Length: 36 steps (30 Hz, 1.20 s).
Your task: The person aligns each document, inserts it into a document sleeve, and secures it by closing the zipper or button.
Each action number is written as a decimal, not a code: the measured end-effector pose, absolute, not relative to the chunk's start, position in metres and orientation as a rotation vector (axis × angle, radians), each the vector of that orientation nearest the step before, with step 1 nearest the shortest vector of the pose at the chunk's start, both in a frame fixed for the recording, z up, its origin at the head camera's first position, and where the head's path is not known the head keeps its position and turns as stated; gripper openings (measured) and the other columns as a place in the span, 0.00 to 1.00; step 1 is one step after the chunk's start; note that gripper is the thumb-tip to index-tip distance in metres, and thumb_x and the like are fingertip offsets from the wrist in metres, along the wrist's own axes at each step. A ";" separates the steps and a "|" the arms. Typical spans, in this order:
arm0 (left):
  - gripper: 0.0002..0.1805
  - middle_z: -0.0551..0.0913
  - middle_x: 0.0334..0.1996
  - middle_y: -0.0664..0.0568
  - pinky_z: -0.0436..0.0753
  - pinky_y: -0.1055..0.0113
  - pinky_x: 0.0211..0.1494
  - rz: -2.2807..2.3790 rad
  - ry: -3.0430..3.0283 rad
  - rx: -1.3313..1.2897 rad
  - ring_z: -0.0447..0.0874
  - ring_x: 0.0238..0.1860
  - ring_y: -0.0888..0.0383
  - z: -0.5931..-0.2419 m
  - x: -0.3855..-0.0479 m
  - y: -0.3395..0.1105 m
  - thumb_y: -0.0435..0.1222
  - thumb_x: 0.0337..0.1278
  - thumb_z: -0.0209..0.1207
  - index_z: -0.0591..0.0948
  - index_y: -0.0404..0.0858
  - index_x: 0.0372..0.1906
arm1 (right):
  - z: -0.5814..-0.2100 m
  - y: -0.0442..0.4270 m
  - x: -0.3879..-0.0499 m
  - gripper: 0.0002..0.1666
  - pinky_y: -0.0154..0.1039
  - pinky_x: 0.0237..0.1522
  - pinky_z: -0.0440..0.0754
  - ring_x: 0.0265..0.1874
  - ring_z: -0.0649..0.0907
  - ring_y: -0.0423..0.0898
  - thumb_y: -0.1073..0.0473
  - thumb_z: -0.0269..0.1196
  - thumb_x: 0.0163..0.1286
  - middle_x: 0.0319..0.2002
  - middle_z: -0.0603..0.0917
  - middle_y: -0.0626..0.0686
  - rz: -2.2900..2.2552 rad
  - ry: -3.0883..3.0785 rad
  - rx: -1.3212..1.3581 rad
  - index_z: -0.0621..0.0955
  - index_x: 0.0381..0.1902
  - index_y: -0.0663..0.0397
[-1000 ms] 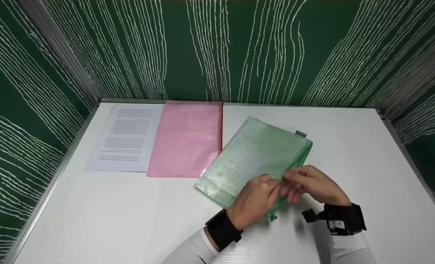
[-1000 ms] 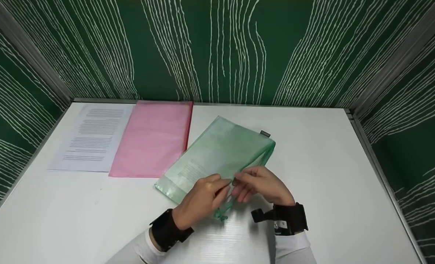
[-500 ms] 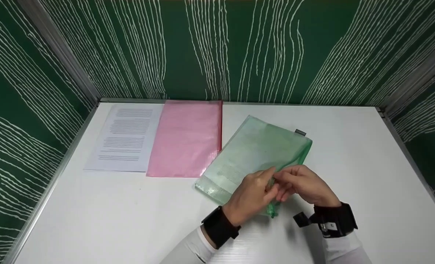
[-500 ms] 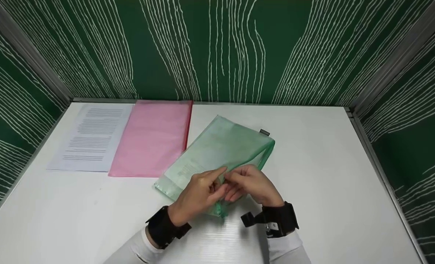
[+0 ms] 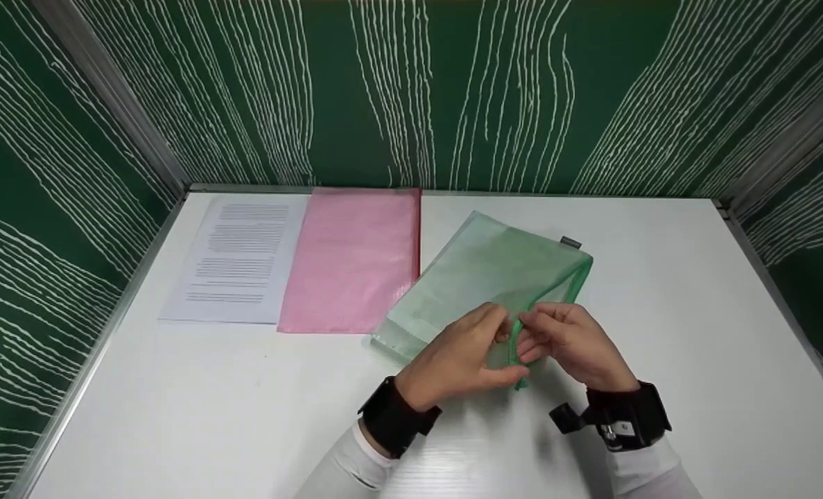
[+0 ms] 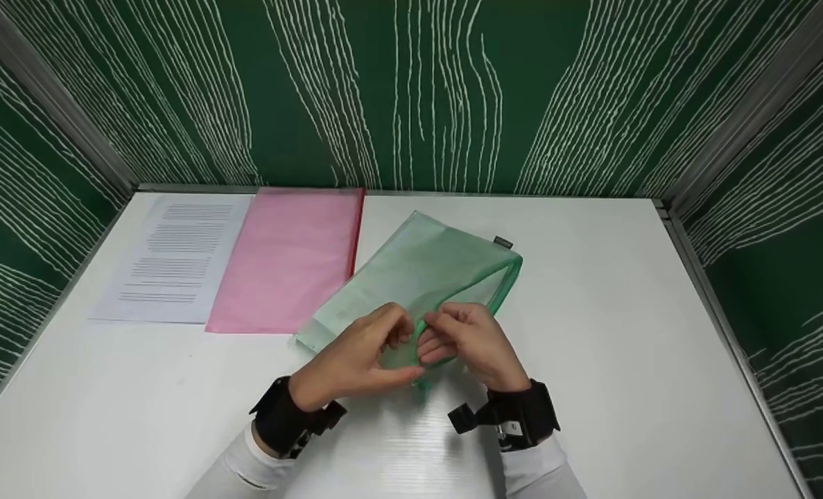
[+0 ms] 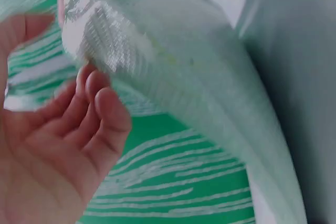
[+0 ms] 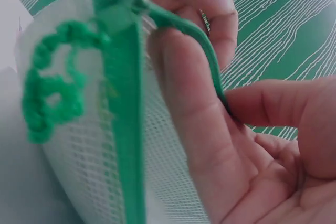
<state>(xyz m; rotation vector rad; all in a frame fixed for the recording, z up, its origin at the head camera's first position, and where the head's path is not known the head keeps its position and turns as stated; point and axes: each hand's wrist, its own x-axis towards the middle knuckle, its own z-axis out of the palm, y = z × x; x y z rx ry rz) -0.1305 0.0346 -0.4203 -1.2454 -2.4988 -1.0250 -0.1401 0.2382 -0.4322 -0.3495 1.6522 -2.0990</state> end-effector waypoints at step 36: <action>0.06 0.73 0.26 0.58 0.67 0.83 0.31 -0.843 -2.292 -1.220 0.66 0.28 0.69 -0.405 -0.134 0.022 0.30 0.48 0.57 0.77 0.40 0.34 | -0.415 0.236 -0.126 0.09 0.34 0.41 0.79 0.42 0.81 0.46 0.61 0.60 0.63 0.42 0.82 0.53 -1.718 2.389 -0.689 0.81 0.42 0.52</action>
